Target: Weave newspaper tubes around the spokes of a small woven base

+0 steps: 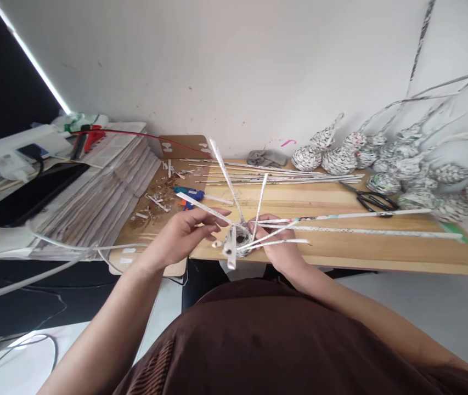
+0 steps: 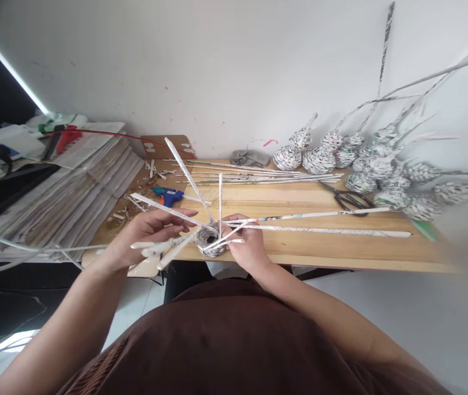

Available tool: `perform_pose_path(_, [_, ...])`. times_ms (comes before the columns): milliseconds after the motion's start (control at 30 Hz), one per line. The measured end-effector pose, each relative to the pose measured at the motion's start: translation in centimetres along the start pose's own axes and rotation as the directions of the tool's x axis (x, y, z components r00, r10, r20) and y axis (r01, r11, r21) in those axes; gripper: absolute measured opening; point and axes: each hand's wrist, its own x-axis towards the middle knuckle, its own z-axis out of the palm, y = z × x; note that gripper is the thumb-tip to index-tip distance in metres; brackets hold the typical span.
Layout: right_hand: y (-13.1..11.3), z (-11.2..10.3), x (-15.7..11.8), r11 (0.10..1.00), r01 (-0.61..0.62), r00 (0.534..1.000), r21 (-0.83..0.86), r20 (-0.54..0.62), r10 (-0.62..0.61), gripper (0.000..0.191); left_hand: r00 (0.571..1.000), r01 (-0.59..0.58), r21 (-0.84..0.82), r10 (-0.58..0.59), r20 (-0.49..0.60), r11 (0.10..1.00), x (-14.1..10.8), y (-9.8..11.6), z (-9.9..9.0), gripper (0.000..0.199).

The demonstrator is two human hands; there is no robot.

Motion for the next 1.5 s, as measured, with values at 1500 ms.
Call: perform_pose_path(1500, [1.2,0.2,-0.3,0.982,0.154,0.982,-0.113,0.130,-0.139,0.019,0.997,-0.011,0.152,0.023,-0.077,0.988,1.9,0.3,2.8,0.008])
